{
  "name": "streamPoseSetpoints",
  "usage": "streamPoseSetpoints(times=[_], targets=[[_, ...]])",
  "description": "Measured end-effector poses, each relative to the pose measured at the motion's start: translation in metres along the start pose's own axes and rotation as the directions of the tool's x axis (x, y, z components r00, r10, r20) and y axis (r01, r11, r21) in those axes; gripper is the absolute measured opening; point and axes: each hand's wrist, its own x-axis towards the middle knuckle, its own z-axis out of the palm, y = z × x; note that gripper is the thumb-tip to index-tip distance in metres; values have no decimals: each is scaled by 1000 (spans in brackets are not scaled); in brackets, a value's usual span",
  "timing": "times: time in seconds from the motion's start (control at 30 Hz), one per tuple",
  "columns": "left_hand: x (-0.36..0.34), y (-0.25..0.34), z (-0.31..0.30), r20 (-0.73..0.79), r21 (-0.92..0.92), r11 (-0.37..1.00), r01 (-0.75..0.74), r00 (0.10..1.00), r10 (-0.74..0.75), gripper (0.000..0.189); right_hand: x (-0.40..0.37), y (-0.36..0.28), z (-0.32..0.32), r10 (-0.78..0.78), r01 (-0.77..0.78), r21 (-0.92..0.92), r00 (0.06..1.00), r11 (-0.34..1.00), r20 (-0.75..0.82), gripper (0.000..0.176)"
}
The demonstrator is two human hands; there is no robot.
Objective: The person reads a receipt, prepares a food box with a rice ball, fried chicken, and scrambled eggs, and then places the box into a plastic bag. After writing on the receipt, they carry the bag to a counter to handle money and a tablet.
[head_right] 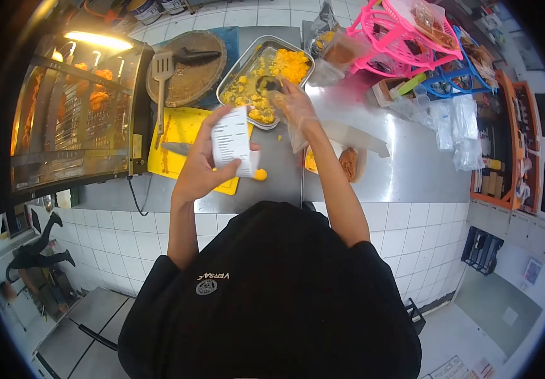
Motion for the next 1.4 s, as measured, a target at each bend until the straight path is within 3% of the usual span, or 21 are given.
streamPoseSetpoints(times=[0.03, 0.07, 0.1, 0.17, 0.27, 0.3, 0.33, 0.4, 0.47, 0.53, 0.63, 0.77, 0.83, 0.93, 1.1, 1.17, 1.2, 1.27, 1.3, 1.37, 1.4], targets=[[1, 4, 3, 56, -6, 1000, -15, 998, 15, 82, 10, 16, 0, -263, 237, -337, 964, 911, -33, 67], [2, 8, 6, 107, -14, 999, -31, 994, 33, 87, 19, 24, -2, -507, 409, -629, 861, 661, 27, 65], [2, 10, 11, 84, -46, 999, -21, 996, 25, 91, 3, 15, -3, -624, 388, -789, 781, 477, 7, 55], [2, 10, 15, 71, -60, 998, -23, 997, 27, 93, -46, 7, -24, -234, 180, -617, 972, 766, -8, 55], [8, 11, 26, 91, -103, 994, -17, 995, 27, 96, -123, 13, -38, -10, 53, -885, 998, 462, 54, 38], [11, 11, 31, 113, -131, 991, -12, 993, 27, 98, -143, 22, -46, -29, 69, -950, 998, 304, 64, 33], [14, 10, 37, 119, -131, 991, -7, 993, 23, 98, -156, 48, -60, -26, 62, -950, 998, 307, 57, 33], [22, 8, 48, 178, -149, 988, 42, 984, -15, 98, -170, 109, -90, -201, 134, -977, 975, 169, 99, 32], [32, 4, 65, 204, -136, 990, 38, 979, -9, 99, -169, 127, -113, -115, 60, -979, 993, 193, 39, 25], [41, 0, 85, 225, -122, 992, 38, 974, -10, 100, -167, 149, -140, -189, 155, -965, 975, 212, 115, 16], [57, -7, 123, 250, -145, 987, 71, 968, -33, 101, -172, 129, -172, -279, 240, -949, 944, 206, 178, 12], [80, -22, 178, 255, -128, 990, 55, 967, -20, 104, -172, 137, -235, -295, 264, -938, 936, 227, 192, 9], [88, -29, 202, 257, -132, 988, 82, 965, -45, 105, -181, 145, -265, -164, 239, -945, 965, 224, 205, 6], [101, -35, 235, 234, -106, 990, 95, 970, -68, 105, -179, 155, -307, -116, 194, -961, 978, 197, 173, 5], [118, -49, 275, 232, 4, 1000, 3, 973, -4, 105, -173, 134, -356, -212, 217, -943, 963, 251, 165, 5], [127, -49, 288, 233, 64, 996, -56, 972, 39, 105, -169, 115, -378, -235, 314, -796, 947, 517, 221, 12], [129, -49, 294, 225, 32, 999, -30, 974, 23, 105, -166, 96, -389, -241, 314, -798, 946, 515, 216, 12], [132, -49, 305, 247, -1, 1000, -15, 969, 15, 105, -147, 44, -419, 49, 220, -649, 928, 728, 369, 24], [134, -49, 309, 224, 8, 1000, 7, 975, -9, 105, -137, 18, -440, 116, 139, -584, 919, 800, 377, 27], [141, -53, 320, 169, -5, 999, 40, 985, -39, 107, -119, -3, -488, -11, 188, -600, 958, 778, 286, 31], [144, -52, 327, 160, -13, 999, 31, 987, -29, 106, -106, -15, -515, 4, 120, -543, 975, 831, 221, 34]])
